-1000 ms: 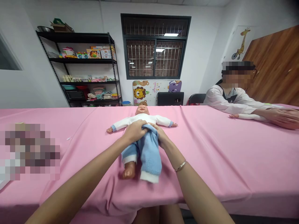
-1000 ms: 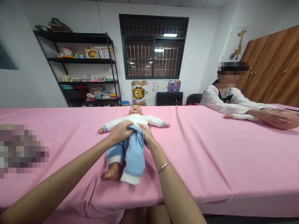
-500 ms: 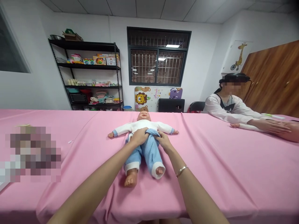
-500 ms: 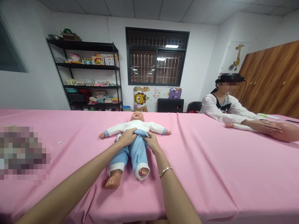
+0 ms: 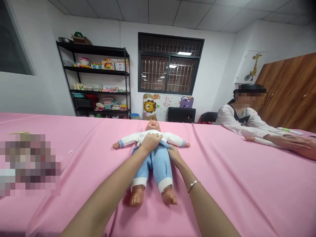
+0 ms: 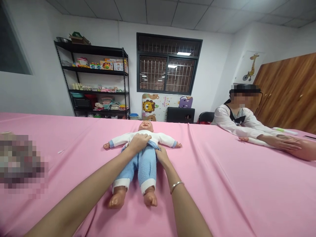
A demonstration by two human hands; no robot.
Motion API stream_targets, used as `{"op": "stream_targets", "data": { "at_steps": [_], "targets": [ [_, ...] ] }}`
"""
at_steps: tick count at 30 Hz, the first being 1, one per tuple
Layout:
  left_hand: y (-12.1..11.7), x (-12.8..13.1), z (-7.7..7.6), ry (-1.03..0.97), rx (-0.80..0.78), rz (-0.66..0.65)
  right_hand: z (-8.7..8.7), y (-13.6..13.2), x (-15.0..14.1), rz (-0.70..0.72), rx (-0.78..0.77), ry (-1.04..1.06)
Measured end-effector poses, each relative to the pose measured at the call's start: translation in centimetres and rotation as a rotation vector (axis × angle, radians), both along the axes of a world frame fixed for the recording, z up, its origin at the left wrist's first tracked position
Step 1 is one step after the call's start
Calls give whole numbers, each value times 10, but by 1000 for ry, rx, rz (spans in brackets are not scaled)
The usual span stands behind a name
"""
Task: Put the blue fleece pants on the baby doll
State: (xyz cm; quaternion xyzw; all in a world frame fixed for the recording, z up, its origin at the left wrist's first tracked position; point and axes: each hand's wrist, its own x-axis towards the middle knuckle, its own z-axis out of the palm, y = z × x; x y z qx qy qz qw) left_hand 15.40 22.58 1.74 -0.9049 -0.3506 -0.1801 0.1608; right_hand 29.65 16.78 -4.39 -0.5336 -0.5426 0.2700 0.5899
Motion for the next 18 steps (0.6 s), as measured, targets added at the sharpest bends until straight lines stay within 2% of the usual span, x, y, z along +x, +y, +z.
{"op": "stream_targets", "data": {
  "at_steps": [2, 4, 5, 7, 10, 12, 14, 15, 18],
  "targets": [
    [3, -13, 0, -135, 36, -22, -2, 0, 6, -3, -13, -8],
    [6, -36, -7, -355, -39, 39, -4, 1, 10, -9, -24, -8],
    [8, -51, -13, -476, -119, 85, -5, 1, 12, -14, -29, -6],
    [11, -80, -29, -699, -375, 128, -8, 3, 12, -20, -34, 2],
    [12, -110, -51, -870, -762, -13, -12, 5, 6, -18, -36, 10],
    [9, -117, -55, -841, -862, -140, -13, 5, 1, -10, -39, 6],
    [0, -117, -48, -775, -833, -175, -14, 5, -2, 1, -46, -5],
    [-7, -118, -41, -722, -781, -148, -15, 4, -2, 7, -50, -11],
    [-42, -135, -13, -490, -518, 122, -16, 4, -1, 25, -69, -22]
  ]
}}
